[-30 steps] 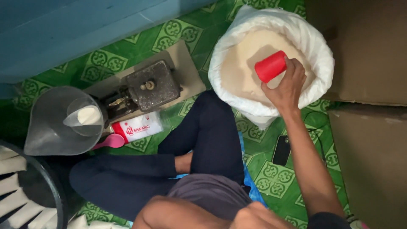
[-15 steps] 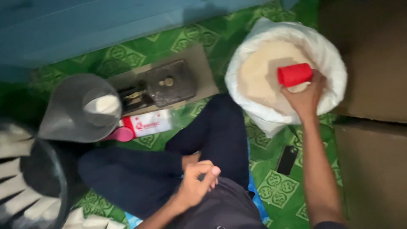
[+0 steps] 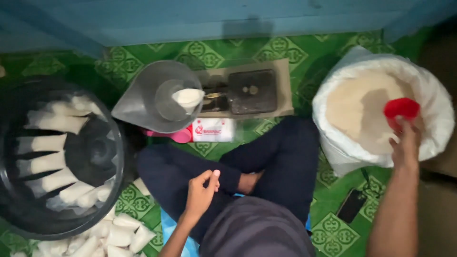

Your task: The person fills small plastic bags with a white powder from a large sack using a red scoop, weighs them on a scale, and then places the filled bags into a large black container.

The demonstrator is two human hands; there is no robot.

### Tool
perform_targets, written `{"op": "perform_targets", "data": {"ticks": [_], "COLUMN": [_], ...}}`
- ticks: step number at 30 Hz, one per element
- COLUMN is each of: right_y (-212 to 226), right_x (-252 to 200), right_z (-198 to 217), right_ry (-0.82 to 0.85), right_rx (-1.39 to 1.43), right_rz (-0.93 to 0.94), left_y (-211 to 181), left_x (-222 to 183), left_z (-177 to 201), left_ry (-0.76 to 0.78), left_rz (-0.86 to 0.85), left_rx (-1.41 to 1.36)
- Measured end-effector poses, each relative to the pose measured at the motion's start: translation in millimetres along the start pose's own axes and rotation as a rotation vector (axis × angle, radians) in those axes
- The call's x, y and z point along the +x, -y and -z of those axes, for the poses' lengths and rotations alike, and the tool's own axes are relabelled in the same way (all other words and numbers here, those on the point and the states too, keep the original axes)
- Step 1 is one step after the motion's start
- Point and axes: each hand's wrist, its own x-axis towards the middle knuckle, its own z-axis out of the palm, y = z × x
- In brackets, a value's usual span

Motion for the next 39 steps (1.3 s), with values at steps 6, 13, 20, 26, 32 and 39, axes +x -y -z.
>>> {"op": "perform_targets", "data": {"ticks": [6, 13, 20, 26, 32, 39], "right_y": [44.6, 113.0, 179.5, 202.5, 193.9, 173.2], "right_x": [-76.4, -210.3, -318.5, -352.2, -335.8, -320.9], "right_z": [-34.6, -170.2, -306.1, -338.9, -340.9, -329.6], "right_ry": [0.083, 0.533, 0.917, 0.904, 1.082, 1.215], "right_rx": [0.1, -0.084, -0.313, -0.494, -0.303, -0.186], "right_rz": [0.176, 0.584, 0.765, 1.017, 0.701, 0.538], "left_y": [37.3, 40.2, 23.7, 5.0, -8.0, -35.0], "left_x": [3.4, 22.2, 66.7, 107.7, 131.0, 122.4], "left_z": [38.6, 59.8, 75.1, 89.7, 78.6, 79.4], "left_ry": [-0.085, -0.156, -0.411, -0.541, -0.49, -0.388], "left_rz": [-0.071, -0.204, -0.383, -0.524, -0.552, -0.51], "left_rx": [0.176, 0.248, 0.314, 0.408, 0.179, -0.069]}}
